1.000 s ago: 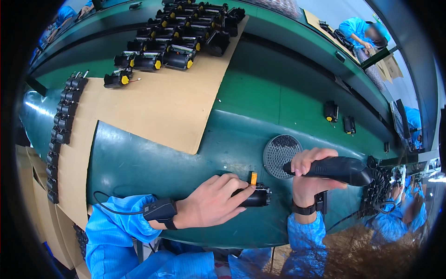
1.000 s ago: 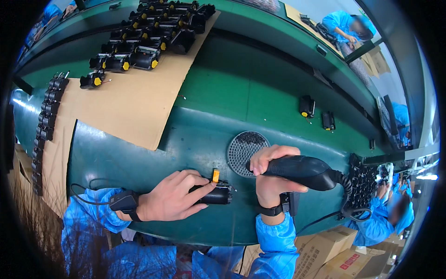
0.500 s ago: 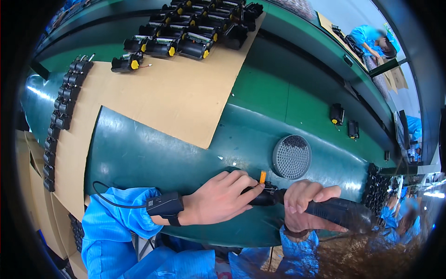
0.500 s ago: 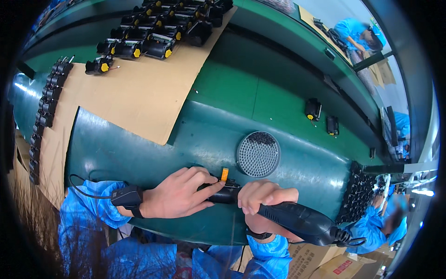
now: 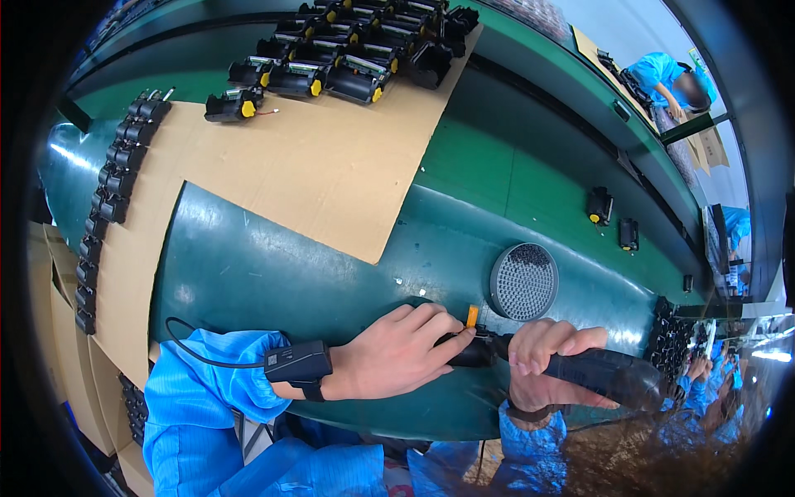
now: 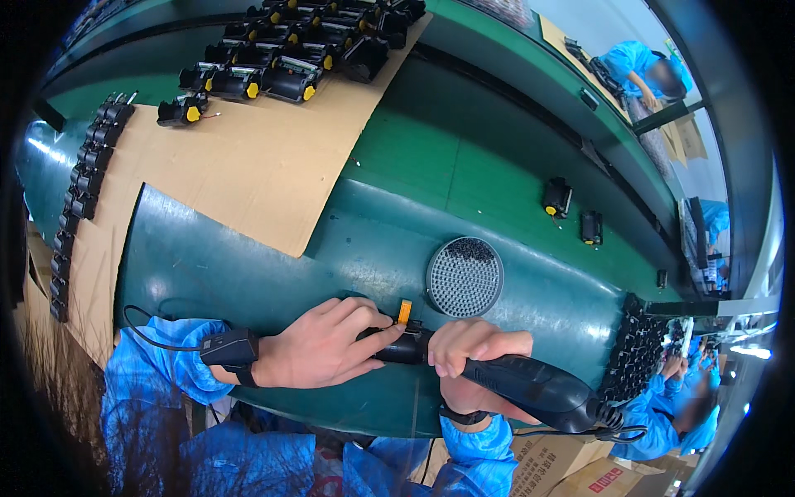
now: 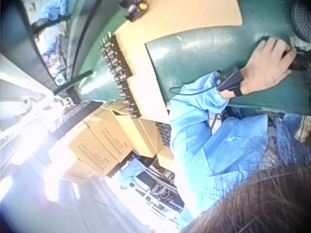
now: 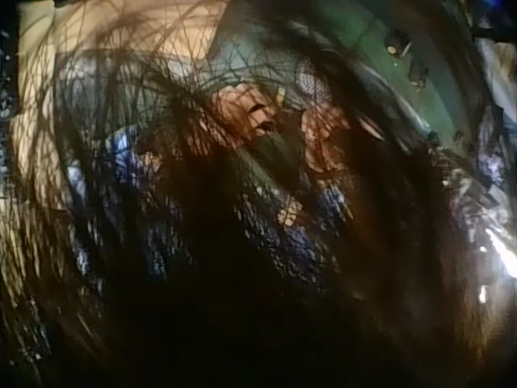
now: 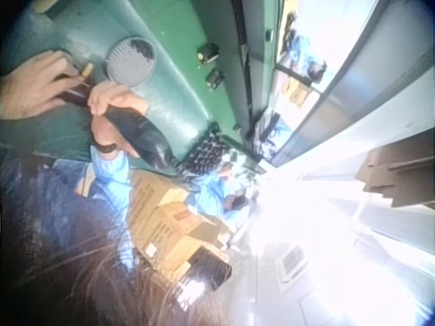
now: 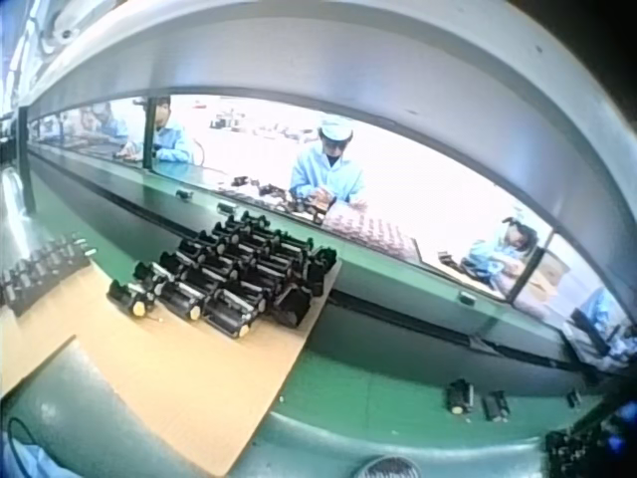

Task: The person assembles electronic components on an assembly line by picking up each component, driving screws into it with an electric screwdriver, and placing the assembled pieces onto a cardboard tray.

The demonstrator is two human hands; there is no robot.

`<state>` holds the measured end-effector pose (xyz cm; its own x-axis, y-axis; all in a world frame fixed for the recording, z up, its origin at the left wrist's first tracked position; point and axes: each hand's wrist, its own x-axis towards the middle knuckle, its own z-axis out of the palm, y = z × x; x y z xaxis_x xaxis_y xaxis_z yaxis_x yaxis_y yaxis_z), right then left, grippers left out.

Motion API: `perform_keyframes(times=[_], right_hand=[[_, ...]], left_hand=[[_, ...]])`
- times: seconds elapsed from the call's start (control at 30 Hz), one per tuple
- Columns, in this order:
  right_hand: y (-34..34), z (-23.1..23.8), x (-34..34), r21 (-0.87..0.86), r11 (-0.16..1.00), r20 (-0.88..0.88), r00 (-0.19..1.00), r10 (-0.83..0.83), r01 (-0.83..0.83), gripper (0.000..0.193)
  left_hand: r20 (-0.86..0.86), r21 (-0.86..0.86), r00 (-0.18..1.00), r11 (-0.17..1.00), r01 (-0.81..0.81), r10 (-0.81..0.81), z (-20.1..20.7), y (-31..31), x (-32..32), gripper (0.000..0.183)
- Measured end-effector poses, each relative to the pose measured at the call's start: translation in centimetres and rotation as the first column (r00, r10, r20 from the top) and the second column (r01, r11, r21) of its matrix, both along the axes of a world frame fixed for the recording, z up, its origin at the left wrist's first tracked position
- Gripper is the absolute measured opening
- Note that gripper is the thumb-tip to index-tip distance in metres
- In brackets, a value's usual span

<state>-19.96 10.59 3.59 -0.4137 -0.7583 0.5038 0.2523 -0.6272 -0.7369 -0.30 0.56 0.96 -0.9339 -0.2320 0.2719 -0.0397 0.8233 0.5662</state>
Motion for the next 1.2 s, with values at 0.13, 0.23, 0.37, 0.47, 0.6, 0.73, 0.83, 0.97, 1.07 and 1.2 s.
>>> perform_keyframes(times=[0.13,0.23,0.37,0.47,0.6,0.73,0.83,0.97,1.07,1.2], right_hand=[[-0.3,0.0,0.1,0.036,0.999,0.003,1.000,0.001,-0.001,0.088],[-0.5,0.2,0.5,0.041,0.999,-0.022,1.000,0.003,-0.002,0.087],[-0.6,0.0,0.4,0.049,0.998,-0.009,1.000,0.028,-0.027,0.086],[-0.7,0.0,0.3,0.017,0.999,-0.073,0.996,0.045,-0.044,0.086],[-0.6,-0.1,0.4,0.039,0.999,-0.075,0.997,0.035,-0.032,0.086],[-0.5,0.3,0.4,0.103,0.994,-0.082,0.996,0.035,-0.027,0.088],[-0.6,0.8,-0.1,0.140,0.989,-0.046,0.998,-0.047,0.053,0.088],[-1.5,2.6,-2.6,0.016,0.993,0.080,0.990,-0.114,0.113,0.081],[-2.7,2.5,-4.6,-0.010,0.966,0.031,0.965,-0.259,0.259,0.085],[-4.0,0.8,-5.8,0.039,0.970,0.005,0.971,-0.241,0.240,0.089]], left_hand=[[0.002,0.003,1.000,1.000,0.003,-0.003,0.0,-0.1,-0.2,0.055],[0.000,0.025,1.000,1.000,-0.001,0.001,0.1,-0.1,-0.1,0.055],[-0.010,0.023,1.000,1.000,-0.004,0.004,0.0,-0.1,0.0,0.055],[-0.026,0.014,1.000,1.000,-0.007,0.007,0.3,-0.3,0.0,0.054],[-0.046,0.032,0.999,0.999,-0.017,0.018,0.0,-0.3,0.1,0.054],[-0.068,0.029,0.998,1.000,-0.001,0.003,-0.2,-0.4,0.2,0.053],[-0.048,0.029,0.999,1.000,0.004,-0.002,0.0,-0.4,0.1,0.054],[-0.038,0.009,0.999,1.000,-0.004,0.005,0.3,-0.3,0.2,0.054],[-0.044,0.025,0.999,1.000,0.008,-0.007,0.2,-0.5,0.1,0.055],[-0.032,-0.008,0.999,1.000,0.000,-0.001,0.2,-0.5,0.1,0.058]])
